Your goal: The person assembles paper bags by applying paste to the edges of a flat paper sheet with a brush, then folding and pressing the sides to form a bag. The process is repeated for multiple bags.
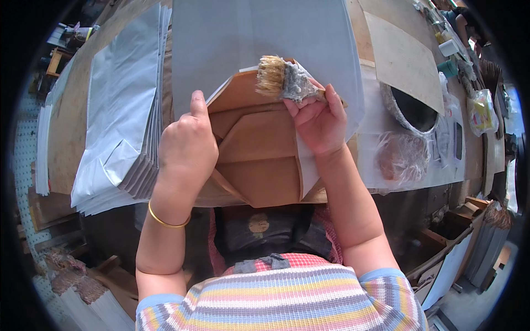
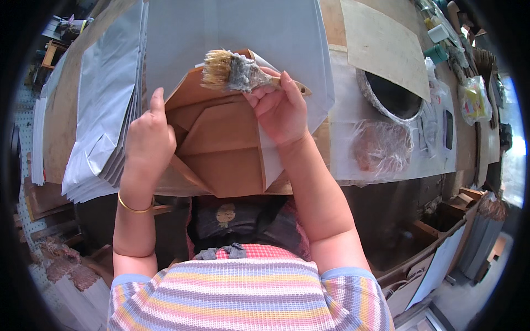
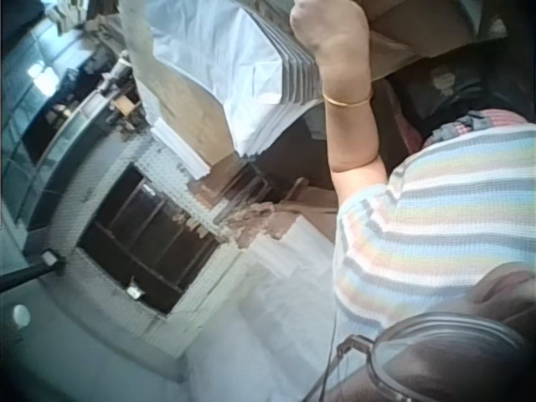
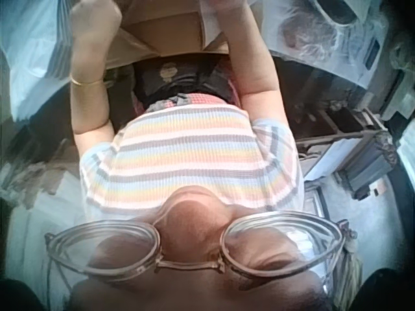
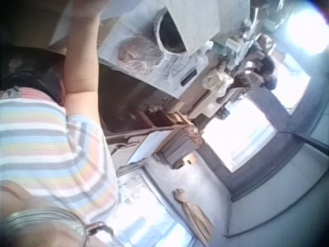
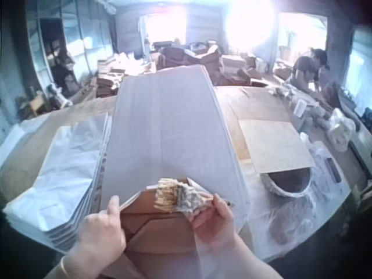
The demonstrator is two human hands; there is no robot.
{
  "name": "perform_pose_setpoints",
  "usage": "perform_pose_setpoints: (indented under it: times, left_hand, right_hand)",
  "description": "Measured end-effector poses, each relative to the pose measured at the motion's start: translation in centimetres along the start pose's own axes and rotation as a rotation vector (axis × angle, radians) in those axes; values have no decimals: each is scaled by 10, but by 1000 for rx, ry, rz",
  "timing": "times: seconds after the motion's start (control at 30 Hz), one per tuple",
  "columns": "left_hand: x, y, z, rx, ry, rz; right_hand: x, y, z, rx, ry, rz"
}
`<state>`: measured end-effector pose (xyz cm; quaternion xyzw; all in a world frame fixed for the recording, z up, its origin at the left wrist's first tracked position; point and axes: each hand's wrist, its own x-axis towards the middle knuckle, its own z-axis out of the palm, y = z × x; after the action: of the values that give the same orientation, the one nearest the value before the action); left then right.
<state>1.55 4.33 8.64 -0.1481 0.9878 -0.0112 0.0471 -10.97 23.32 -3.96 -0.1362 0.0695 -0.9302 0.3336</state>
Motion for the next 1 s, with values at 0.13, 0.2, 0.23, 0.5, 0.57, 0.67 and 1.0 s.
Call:
perform_pose_setpoints:
  times: [0.13, 0.2, 0.23, 0.5, 0.57, 0.67, 1.0]
  left_hand:
    - [-3, -29, -2, -388, 71, 250]
    - [-9, -42, -1, -1172, -111, 14]
    - [-10, -65, 13, -1763, -255, 117]
    - [30, -10, 113, -129, 332, 120]
    - [22, -2, 115, -119, 330, 108]
    - [-10, 4, 130, -94, 375, 65]
    - [14, 19, 125, -152, 387, -94]
  right_hand:
    - [-3, -4, -3, 12, 2, -5]
    - [-4, -5, -6, 20, -2, -2]
    - [-5, -6, -6, 18, 2, -6]
    - [-3, 1, -1, -39, 65, -1]
    - [-3, 0, 3, -90, 142, -3]
    - [-4, -2, -9, -27, 12, 14]
    - [-7, -4, -7, -52, -18, 23]
